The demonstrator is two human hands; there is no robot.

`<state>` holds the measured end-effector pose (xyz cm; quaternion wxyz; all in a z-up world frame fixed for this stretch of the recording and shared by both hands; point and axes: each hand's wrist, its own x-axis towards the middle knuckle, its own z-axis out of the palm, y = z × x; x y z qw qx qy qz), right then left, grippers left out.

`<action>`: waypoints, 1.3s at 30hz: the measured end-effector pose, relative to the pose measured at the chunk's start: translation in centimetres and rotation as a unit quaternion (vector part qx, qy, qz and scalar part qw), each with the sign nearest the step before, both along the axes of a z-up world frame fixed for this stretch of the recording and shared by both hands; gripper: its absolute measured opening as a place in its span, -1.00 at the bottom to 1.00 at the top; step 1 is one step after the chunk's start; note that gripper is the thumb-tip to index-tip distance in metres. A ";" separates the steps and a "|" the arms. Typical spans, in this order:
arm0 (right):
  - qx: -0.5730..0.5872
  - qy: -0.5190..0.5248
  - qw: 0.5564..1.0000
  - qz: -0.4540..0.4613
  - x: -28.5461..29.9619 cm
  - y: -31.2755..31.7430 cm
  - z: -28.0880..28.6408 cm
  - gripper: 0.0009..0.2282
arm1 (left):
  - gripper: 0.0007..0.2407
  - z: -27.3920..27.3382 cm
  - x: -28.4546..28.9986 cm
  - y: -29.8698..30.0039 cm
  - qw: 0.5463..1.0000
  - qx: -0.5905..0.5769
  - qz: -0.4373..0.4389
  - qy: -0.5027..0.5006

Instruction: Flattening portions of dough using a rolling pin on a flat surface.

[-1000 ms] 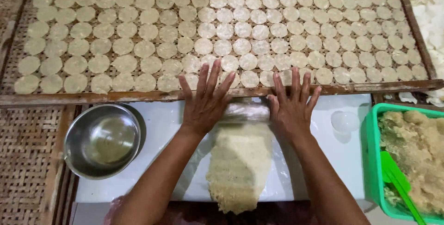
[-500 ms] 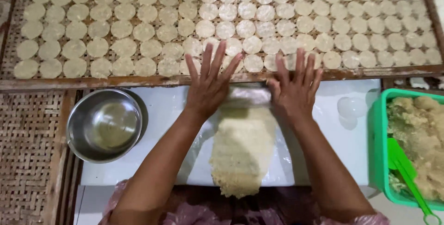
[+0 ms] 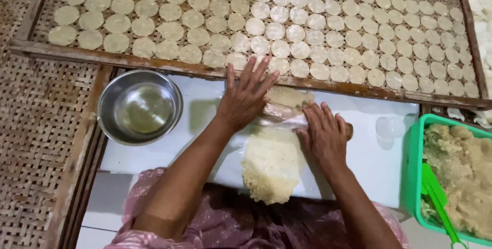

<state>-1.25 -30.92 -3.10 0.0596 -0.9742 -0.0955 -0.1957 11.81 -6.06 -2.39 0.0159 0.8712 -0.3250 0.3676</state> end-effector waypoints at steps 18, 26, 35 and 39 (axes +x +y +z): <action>-0.007 0.138 0.986 -0.098 1.4 -0.4 2.8 -0.46 | -0.41 1.6 -5.2 -1.1 0.994 -0.023 -0.031 0.097; -0.024 0.176 0.980 -0.094 -5.8 2.6 2.7 -0.37 | -0.43 -0.7 -11.3 2.2 0.987 -0.009 -0.095 0.127; -0.001 0.154 0.988 -0.002 -3.6 -2.0 0.9 -0.34 | -0.80 1.9 -7.5 1.2 0.996 0.018 -0.078 0.045; -0.016 0.055 0.998 0.003 -0.2 -1.2 3.9 -0.33 | -0.77 2.3 -3.4 -0.3 0.998 0.023 -0.052 0.025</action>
